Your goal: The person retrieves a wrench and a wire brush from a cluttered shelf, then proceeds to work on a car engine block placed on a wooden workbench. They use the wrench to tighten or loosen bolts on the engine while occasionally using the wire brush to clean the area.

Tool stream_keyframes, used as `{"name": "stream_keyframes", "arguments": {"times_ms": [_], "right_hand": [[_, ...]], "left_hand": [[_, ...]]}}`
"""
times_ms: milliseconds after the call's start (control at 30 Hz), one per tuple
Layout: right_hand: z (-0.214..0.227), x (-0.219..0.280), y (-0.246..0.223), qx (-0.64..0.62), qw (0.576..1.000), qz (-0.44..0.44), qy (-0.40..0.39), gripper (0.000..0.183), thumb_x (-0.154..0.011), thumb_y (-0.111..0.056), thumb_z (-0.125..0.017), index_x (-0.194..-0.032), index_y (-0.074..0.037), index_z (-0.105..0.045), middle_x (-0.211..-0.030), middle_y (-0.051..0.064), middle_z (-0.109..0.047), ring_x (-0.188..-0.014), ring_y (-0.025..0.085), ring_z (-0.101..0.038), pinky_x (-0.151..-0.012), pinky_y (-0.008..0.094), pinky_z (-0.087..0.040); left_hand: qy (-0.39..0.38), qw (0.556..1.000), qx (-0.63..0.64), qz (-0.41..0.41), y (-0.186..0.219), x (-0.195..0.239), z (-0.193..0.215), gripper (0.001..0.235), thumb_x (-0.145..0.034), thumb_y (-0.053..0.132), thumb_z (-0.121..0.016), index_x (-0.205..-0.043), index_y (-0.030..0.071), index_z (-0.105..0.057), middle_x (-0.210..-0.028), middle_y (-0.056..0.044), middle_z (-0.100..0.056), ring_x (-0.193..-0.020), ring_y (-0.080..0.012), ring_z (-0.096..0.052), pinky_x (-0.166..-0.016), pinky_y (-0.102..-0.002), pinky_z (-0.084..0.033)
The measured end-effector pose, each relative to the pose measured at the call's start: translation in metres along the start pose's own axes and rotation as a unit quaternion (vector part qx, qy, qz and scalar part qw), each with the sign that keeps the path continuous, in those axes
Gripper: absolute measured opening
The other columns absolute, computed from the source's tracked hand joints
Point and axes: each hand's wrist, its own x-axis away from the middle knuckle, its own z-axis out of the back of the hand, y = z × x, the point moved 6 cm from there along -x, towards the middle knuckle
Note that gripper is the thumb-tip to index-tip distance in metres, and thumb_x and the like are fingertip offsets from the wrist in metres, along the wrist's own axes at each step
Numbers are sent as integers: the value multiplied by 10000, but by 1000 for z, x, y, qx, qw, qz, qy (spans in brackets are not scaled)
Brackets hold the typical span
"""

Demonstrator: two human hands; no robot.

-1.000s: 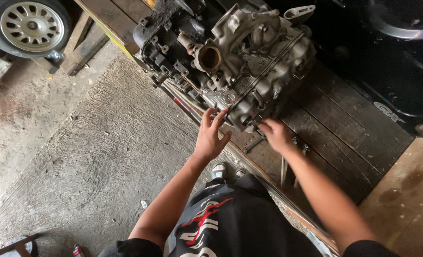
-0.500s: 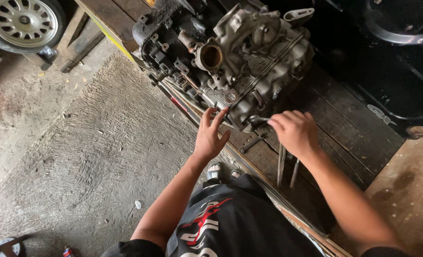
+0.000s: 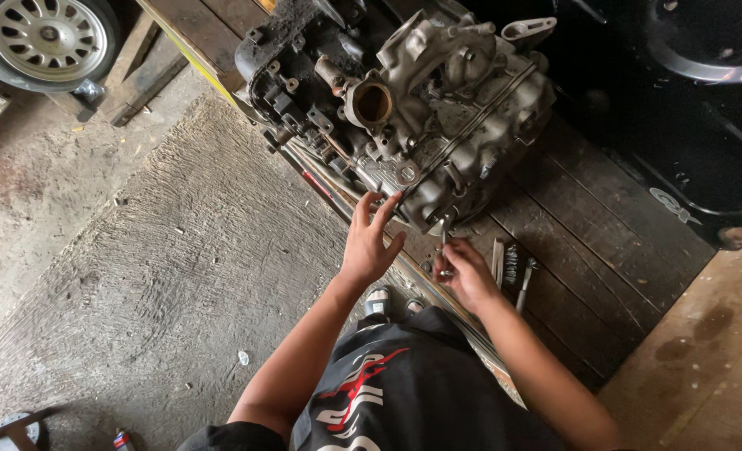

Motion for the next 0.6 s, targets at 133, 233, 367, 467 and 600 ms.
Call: {"name": "stream_keyframes", "arguments": {"times_ms": [133,233,367,467,600], "right_hand": [[-16,-1,12,-56,997,-11,-58,176,-1053,-248,-555,-1111,-85,-587,-856,39,-590,-829,185,-617,-718,362,-541],[-23,-5,13,-76,995,6,-59,165,-1054,-249,-549,-1119,-100,-577,-867,37,-586,-846,178,-610,-745,369,-554],[-28,-11,14,-83,996,15,-43,190,-1053,-280,-558,-1131,-110,-586,-863,33,-584,-849,187,-608,-746,363,-549],[-31,-13,17,-92,994,13,-60,204,-1034,-307,-590,-1119,-122,-586,-869,32,-591,-864,195,-615,-728,366,-546],[-44,-16,28,-136,986,0,-101,212,-1005,-347,-634,-1102,-161,-599,-889,16,-590,-908,207,-620,-698,347,-525]], "left_hand": [[10,1000,9,-9,1,0,2,818,-818,179,-794,-1543,260,-424,-1476,-223,-399,-1352,-428,-479,-1100,-503,-468],[6,1000,15,-10,1,1,2,817,-815,172,-790,-1542,258,-427,-1473,-218,-404,-1332,-407,-501,-1081,-488,-485],[-9,1000,15,-3,0,1,2,809,-824,170,-781,-1547,261,-430,-1470,-206,-412,-1275,-361,-548,-1065,-467,-506],[-9,1000,14,-5,-1,0,2,807,-823,171,-783,-1546,263,-435,-1468,-201,-415,-1265,-356,-554,-1062,-468,-509],[-7,1000,14,-5,-1,0,2,809,-816,169,-784,-1542,260,-440,-1477,-210,-405,-1287,-377,-540,-1054,-476,-508]]}}
